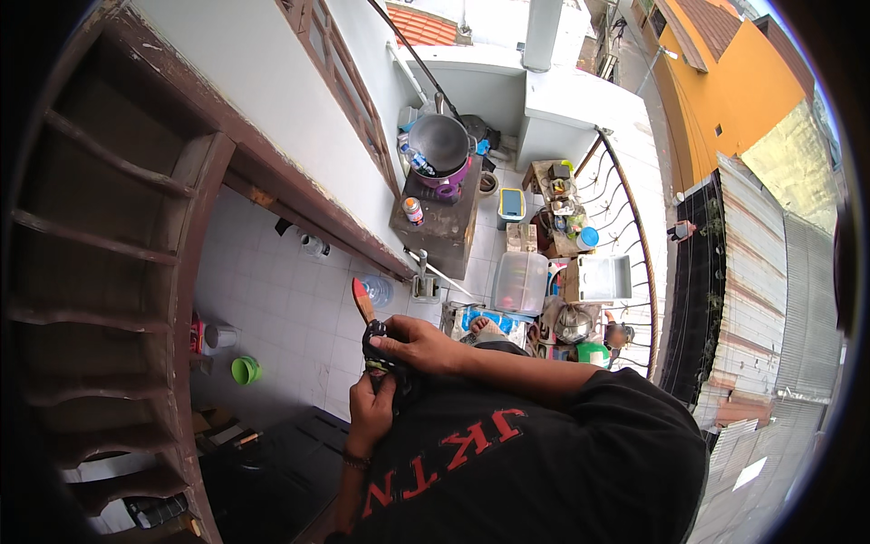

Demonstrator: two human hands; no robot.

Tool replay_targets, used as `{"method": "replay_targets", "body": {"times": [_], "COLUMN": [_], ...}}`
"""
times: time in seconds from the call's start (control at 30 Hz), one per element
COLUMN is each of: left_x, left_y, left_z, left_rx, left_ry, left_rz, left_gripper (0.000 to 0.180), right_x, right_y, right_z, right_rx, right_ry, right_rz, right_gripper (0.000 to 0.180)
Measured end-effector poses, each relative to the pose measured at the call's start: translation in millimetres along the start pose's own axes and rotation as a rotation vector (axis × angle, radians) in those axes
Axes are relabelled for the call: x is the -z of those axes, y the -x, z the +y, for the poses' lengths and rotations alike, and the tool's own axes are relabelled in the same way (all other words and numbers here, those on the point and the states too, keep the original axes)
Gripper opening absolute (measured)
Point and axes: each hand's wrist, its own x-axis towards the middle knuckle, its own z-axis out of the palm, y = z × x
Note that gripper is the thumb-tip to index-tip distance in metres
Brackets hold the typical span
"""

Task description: The person paints a wooden window grille on a balcony using a paintbrush and a small paint can. They repeatedly dip the brush into the can, wipe it on a cloth, and apply dark paint to the grille's frame and bars.

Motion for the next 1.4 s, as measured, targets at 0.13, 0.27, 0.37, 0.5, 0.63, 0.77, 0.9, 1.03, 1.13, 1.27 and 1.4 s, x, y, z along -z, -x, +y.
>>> {"method": "replay_targets", "body": {"times": [0.13,0.27,0.37,0.5,0.63,0.77,0.9,1.03,1.13,1.27,1.4], "left_x": [-1,-3,-7,-5,-9,-4,-2,5,3,0,11], "left_y": [-5,-6,-6,-5,-7,-6,-9,-16,-18,-19,-22], "left_z": [8,6,8,13,-12,-11,-7,-9,-2,10,-15], "left_rx": [-0.02,-0.026,-0.042,0.076,0.151,0.258,0.292,0.335,0.373,0.347,0.304], "left_ry": [-0.074,-0.389,-0.382,0.019,0.27,0.422,0.471,0.46,0.506,0.51,0.423], "left_rz": [-0.07,-0.093,-0.044,0.108,0.1,-0.03,-0.094,-0.168,-0.18,-0.075,0.106], "left_gripper": [0.025,0.029,0.034,0.04,0.039,0.037,0.036,0.039,0.036,0.031,0.026], "right_x": [-1,-4,-6,1,-2,-2,-7,-10,-5,-4,7], "right_y": [6,6,0,1,4,8,10,3,7,19,17], "right_z": [-22,-28,-14,-13,-1,-9,-8,1,-4,-12,-23], "right_rx": [0.0,-0.03,-0.02,0.016,0.032,0.088,0.172,0.27,0.208,0.211,0.202], "right_ry": [0.068,0.242,0.27,0.135,-0.148,0.016,0.071,0.151,0.127,0.166,0.018], "right_rz": [0.02,0.09,0.168,0.166,0.074,0.084,0.123,0.212,0.194,0.123,0.197], "right_gripper": [0.054,0.042,0.034,0.031,0.031,0.035,0.042,0.046,0.044,0.044,0.044]}}
